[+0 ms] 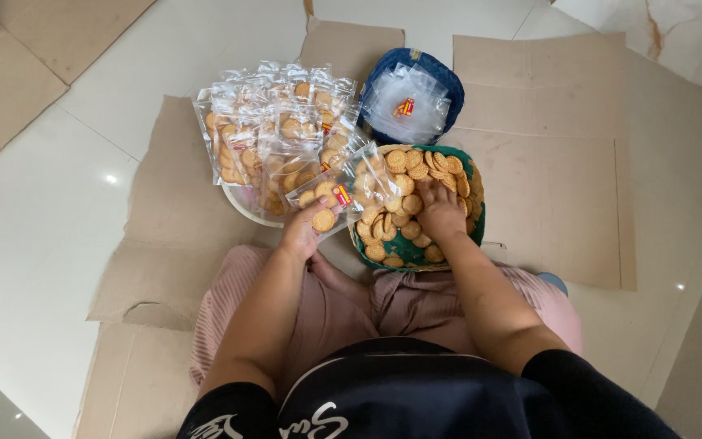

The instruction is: The person picks up cookies from a basket by hand and places them into small plastic bags.

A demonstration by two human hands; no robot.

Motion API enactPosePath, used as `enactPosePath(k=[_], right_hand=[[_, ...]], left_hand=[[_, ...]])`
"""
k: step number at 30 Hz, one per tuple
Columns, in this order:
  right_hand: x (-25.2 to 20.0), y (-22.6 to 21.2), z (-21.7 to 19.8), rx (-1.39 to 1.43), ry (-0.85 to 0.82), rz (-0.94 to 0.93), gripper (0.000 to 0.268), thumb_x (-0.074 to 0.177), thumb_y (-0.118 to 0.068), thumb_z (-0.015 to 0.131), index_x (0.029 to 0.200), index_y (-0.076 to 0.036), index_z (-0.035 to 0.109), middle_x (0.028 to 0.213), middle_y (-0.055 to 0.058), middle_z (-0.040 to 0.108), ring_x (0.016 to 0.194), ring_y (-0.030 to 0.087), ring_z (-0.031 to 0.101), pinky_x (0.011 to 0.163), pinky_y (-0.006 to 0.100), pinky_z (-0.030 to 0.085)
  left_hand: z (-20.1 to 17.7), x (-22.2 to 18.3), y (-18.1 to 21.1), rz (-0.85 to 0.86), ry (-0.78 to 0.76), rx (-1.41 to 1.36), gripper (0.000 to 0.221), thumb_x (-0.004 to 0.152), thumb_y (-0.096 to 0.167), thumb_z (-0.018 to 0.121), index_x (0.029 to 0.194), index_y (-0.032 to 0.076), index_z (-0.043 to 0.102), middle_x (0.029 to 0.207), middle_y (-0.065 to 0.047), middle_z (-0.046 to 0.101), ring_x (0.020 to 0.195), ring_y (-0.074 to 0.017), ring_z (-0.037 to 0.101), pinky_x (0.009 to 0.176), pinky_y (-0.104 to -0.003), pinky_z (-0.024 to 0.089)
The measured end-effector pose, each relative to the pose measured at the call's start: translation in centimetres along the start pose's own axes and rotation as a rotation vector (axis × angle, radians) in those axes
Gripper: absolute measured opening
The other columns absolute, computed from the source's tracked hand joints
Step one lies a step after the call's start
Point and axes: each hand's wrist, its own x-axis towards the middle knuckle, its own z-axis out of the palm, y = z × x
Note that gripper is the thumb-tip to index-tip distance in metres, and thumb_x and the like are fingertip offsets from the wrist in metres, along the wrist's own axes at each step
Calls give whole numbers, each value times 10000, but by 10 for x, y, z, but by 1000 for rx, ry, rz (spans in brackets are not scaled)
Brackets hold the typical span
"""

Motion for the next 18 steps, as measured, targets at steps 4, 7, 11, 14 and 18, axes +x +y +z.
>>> enactPosePath(k=[4, 7, 11, 14, 18], right_hand=[[19, 26, 19, 90, 201, 48, 573, 1000, -406, 545, 1520, -186, 444, 1504, 77, 413, 1355, 341, 444, 1009, 470, 507], [21, 29, 23, 111, 260, 39, 525, 1012, -466, 551, 1459, -193, 521, 1399, 67, 511, 1270, 340, 531, 948, 465, 540], [-6, 19, -8, 220, 304, 68, 397, 1030, -426, 542, 1328, -174, 613, 1227, 86, 631, 1099, 352, 655, 850, 458, 580], [1, 28, -3, 231, 348, 54, 344, 966, -422, 628, 1200, -173, 670, 1161, 55, 669, 1031, 313, 706, 802, 421, 617], [-1, 22, -12, 282, 358, 59, 296, 938, -413, 662, 1092, -161, 682, 1098, 92, 659, 964, 352, 709, 785, 474, 613]], left_hand=[[-2, 0, -1, 18, -13, -6, 392, 758, 135, 903, 1099, 70, 722, 1028, -163, 771, 912, -397, 742, 802, -536, 627], [-3, 0, -2, 8, -21, 6, 381, 758, 156, 904, 1088, 91, 725, 1026, -148, 775, 901, -382, 749, 794, -520, 633], [-1, -1, -3, -13, -39, 20, 347, 768, 168, 894, 1067, 99, 731, 1008, -129, 779, 901, -354, 756, 795, -497, 639], [0, 0, -3, 11, -16, 19, 375, 748, 142, 909, 1073, 89, 729, 991, -133, 781, 888, -364, 755, 782, -507, 641], [-2, -2, 2, -17, -25, 42, 344, 768, 177, 893, 1059, 94, 729, 993, -129, 783, 885, -336, 762, 798, -484, 641]])
